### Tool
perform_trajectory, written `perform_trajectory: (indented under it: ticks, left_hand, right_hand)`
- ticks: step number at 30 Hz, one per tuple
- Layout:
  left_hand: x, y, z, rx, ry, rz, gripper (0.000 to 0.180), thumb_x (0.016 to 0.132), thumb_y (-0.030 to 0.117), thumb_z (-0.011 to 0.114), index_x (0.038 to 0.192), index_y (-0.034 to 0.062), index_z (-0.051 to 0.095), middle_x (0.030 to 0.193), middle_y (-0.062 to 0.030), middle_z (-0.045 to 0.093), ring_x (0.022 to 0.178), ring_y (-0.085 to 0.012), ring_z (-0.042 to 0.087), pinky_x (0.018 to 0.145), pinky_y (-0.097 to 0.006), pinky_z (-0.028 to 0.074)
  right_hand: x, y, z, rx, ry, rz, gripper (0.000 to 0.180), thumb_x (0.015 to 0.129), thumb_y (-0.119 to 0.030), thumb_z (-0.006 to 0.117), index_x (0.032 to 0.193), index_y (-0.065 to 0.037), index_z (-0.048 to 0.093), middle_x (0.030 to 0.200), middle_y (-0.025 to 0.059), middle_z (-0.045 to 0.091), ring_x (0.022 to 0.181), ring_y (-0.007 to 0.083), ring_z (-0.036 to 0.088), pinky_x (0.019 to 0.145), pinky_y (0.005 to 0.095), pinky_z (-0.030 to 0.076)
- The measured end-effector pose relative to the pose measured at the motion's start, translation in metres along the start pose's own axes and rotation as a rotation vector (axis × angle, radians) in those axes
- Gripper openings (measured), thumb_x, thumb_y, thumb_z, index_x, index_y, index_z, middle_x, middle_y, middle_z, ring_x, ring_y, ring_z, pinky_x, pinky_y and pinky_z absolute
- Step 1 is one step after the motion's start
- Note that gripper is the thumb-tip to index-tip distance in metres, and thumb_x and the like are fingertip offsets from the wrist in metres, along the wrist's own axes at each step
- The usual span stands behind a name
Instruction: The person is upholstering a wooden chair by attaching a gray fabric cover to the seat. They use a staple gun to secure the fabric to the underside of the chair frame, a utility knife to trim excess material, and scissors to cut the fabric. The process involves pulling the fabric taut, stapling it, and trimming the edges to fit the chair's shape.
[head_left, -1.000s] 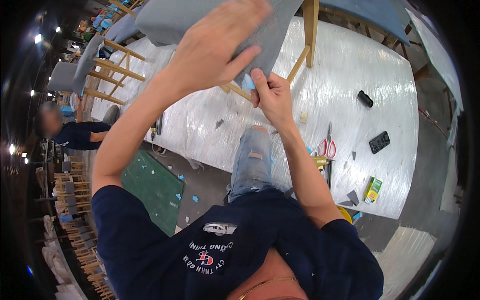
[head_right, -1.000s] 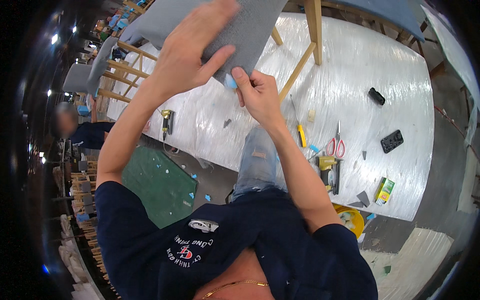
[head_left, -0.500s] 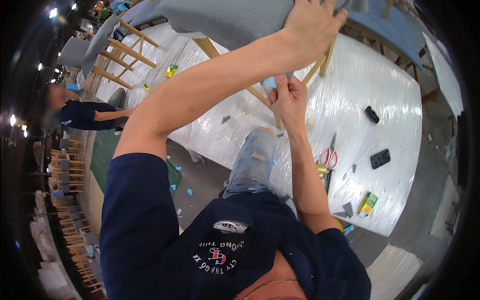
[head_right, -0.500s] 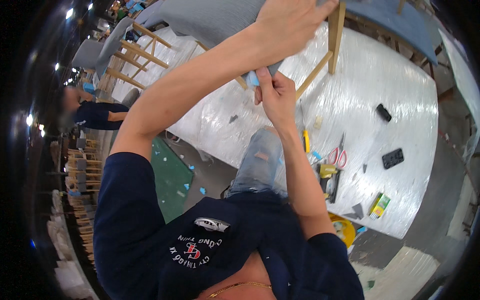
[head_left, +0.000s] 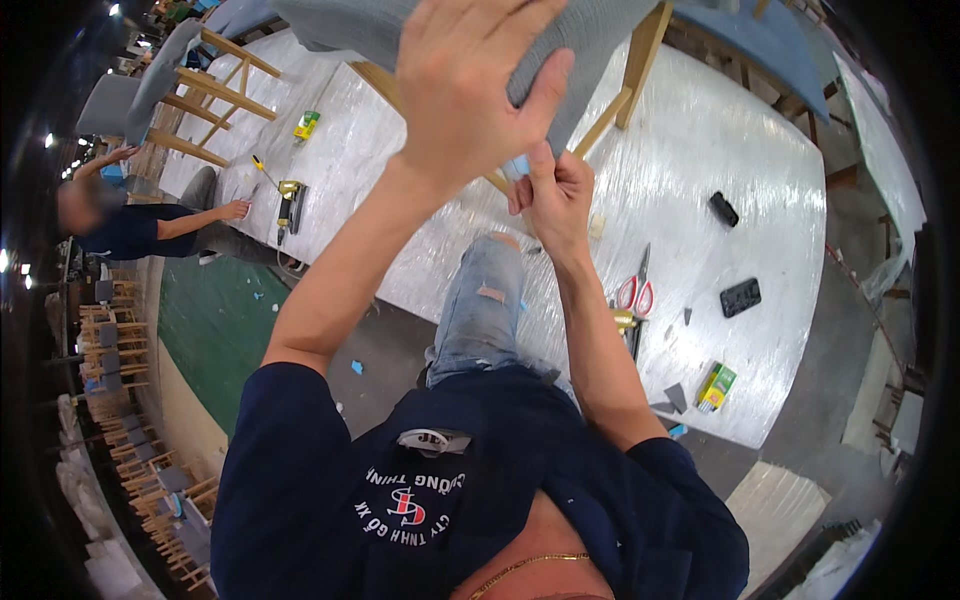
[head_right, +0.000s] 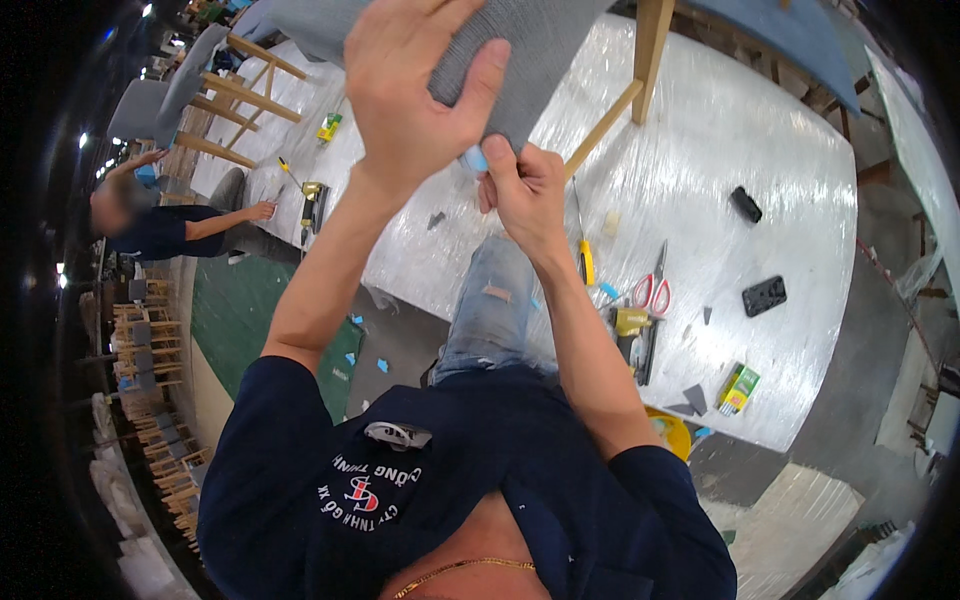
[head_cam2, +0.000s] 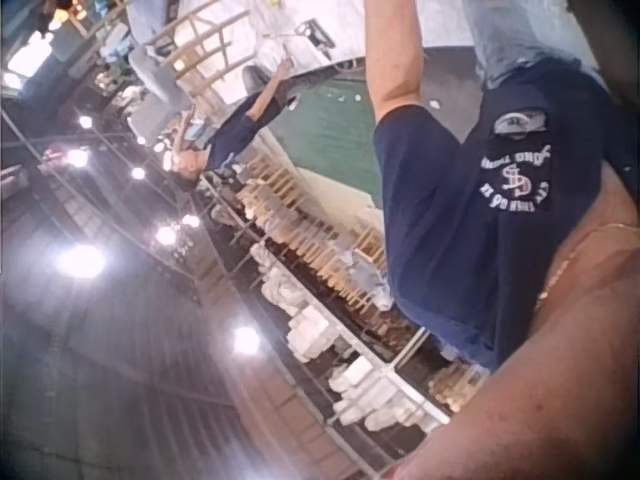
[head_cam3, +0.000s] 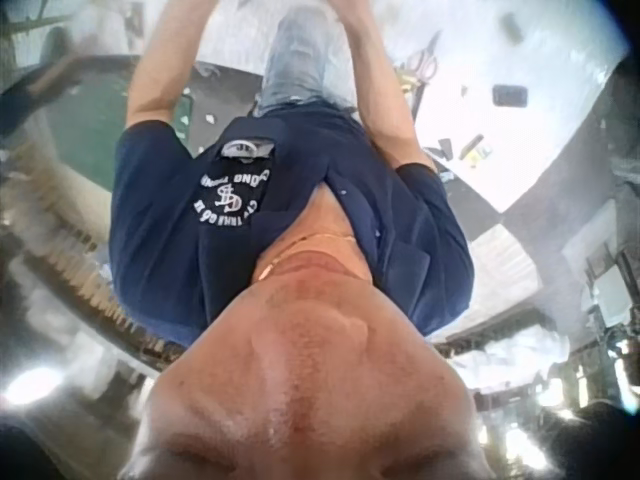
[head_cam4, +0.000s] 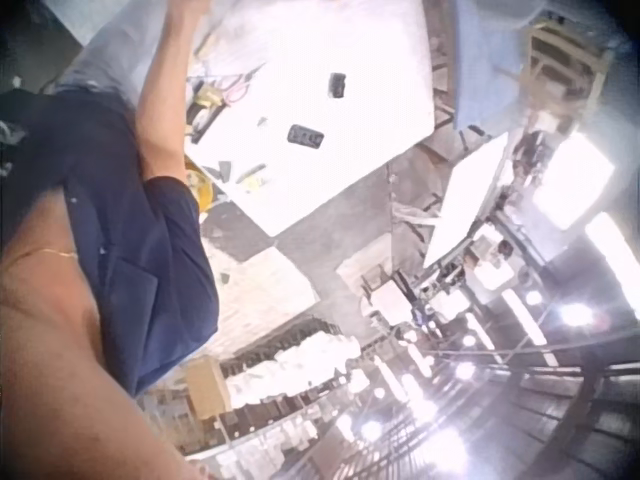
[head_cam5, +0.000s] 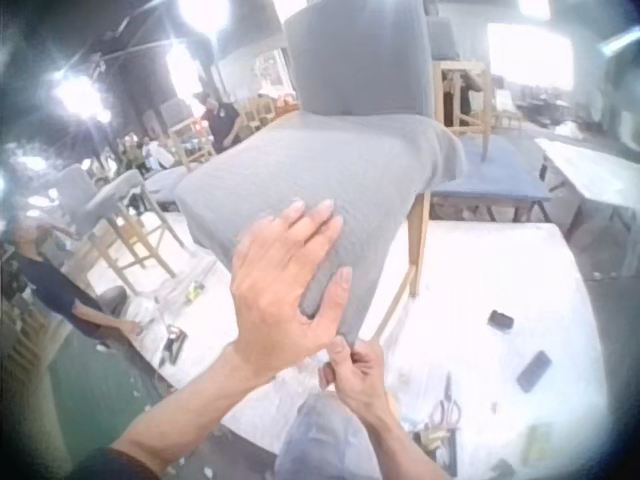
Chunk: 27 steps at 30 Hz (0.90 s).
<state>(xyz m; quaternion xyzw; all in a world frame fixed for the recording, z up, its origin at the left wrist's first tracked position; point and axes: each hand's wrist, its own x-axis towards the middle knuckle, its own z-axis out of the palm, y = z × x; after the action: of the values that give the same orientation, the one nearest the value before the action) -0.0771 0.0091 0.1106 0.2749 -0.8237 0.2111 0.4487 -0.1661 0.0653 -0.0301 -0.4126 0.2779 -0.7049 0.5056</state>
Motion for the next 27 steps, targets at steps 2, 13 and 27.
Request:
perform_trajectory:
  ticks: [2,13,27]
  left_hand:
    - [0.008,0.002,-0.004,0.002,0.012,-0.027,0.042,0.082,0.02,0.07,0.12,0.0026,0.066,0.123,-0.0138,0.066,0.118,-0.0338,0.059,0.104,-0.047,0.041]
    - [-0.053,-0.024,0.046,-0.13,0.311,-0.101,0.09,0.077,0.049,0.079,0.144,0.0089,0.036,0.152,-0.0217,0.028,0.143,-0.0466,0.016,0.115,-0.063,0.01]
    - [-0.049,-0.015,0.039,-0.124,0.211,-0.119,0.087,0.079,0.042,0.077,0.147,0.0124,0.031,0.156,-0.0232,0.02,0.146,-0.0472,0.009,0.113,-0.067,0.005]
  right_hand:
    - [0.004,-0.001,-0.003,-0.031,0.002,-0.013,0.043,0.102,-0.032,0.058,0.07,-0.004,0.052,0.052,0.0015,0.046,0.044,0.0101,0.043,0.042,0.0296,0.042]
    - [0.01,-0.012,0.001,-0.104,0.014,0.064,0.044,0.102,-0.036,0.057,0.074,-0.002,0.055,0.059,0.0031,0.056,0.052,0.0107,0.054,0.05,0.0275,0.044]
    - [-0.358,0.164,-0.31,-1.414,0.577,0.732,0.075,0.075,-0.02,0.073,0.14,0.002,0.042,0.133,0.03,0.05,0.126,0.047,0.046,0.108,0.051,0.038]
